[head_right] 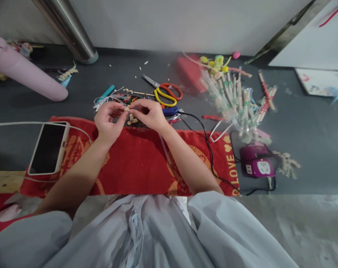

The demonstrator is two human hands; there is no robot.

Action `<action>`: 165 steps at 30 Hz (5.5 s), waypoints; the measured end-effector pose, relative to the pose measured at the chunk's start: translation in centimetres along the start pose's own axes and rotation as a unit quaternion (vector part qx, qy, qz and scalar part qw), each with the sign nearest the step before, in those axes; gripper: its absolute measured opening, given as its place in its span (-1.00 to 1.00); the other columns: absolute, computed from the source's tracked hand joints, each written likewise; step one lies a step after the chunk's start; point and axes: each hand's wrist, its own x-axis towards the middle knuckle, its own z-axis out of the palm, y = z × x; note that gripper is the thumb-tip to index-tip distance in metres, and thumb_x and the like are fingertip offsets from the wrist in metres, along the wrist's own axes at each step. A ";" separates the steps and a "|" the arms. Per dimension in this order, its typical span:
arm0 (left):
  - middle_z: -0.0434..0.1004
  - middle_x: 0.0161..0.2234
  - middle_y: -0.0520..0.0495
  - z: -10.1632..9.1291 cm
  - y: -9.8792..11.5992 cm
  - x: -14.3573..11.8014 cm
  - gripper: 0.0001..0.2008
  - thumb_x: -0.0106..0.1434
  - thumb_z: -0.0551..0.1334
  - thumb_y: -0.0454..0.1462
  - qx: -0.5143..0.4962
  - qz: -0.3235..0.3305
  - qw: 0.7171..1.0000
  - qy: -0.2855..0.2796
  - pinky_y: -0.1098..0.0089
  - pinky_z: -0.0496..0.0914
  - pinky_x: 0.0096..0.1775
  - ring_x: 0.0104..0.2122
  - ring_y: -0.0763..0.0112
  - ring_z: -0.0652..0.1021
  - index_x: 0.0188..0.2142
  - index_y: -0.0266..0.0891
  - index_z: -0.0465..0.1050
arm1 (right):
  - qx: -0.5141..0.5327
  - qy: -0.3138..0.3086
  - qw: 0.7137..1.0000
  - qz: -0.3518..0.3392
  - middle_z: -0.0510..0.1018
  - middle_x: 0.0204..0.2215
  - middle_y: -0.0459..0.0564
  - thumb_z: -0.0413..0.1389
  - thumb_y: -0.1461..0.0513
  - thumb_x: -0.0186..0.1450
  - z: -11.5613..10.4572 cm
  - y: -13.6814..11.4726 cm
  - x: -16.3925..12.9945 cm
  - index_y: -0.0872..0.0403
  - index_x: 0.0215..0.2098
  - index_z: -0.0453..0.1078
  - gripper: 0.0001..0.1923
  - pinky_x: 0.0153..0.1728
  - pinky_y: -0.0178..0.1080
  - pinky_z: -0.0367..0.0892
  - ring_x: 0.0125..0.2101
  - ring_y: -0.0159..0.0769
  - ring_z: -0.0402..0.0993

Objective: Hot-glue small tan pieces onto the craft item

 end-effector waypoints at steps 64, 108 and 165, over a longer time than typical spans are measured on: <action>0.61 -0.25 -0.05 -0.5 -0.6 0.0 -0.82 0.29 0.19 -0.31 0.159 0.114 0.980 -0.047 0.36 0.44 -0.12 -0.22 0.42 0.57 -0.17 -0.17 0.55 | -0.093 -0.020 0.992 -0.082 0.58 -0.39 0.02 0.07 0.00 0.32 -0.3 0.6 -0.3 0.12 -0.28 0.49 -0.64 -0.33 -0.28 0.34 -0.41 -0.38 0.42; 0.40 -0.69 0.13 0.0 0.8 1.6 -0.68 -0.07 0.48 -0.08 -0.252 -0.373 0.892 -0.030 0.55 0.23 -0.69 -0.76 0.64 0.35 -0.51 -0.22 0.45 | 0.042 0.012 0.999 0.030 0.53 -0.45 -0.06 0.12 -0.08 0.26 -0.3 -0.4 0.0 0.11 -0.20 0.52 -0.56 -0.52 -0.36 0.26 -0.54 -0.49 0.28; 0.28 -0.63 0.16 0.0 -1.2 1.1 -0.60 0.16 0.27 0.08 -0.269 -0.170 0.945 -0.073 0.52 0.21 -0.67 -0.72 0.62 0.34 -0.42 -0.15 0.21 | -0.112 -0.088 0.990 0.002 0.44 -0.45 -0.09 0.12 0.34 0.19 0.8 -0.6 0.0 0.17 -0.13 0.44 -0.74 -0.39 -0.33 0.24 -0.49 -0.45 0.28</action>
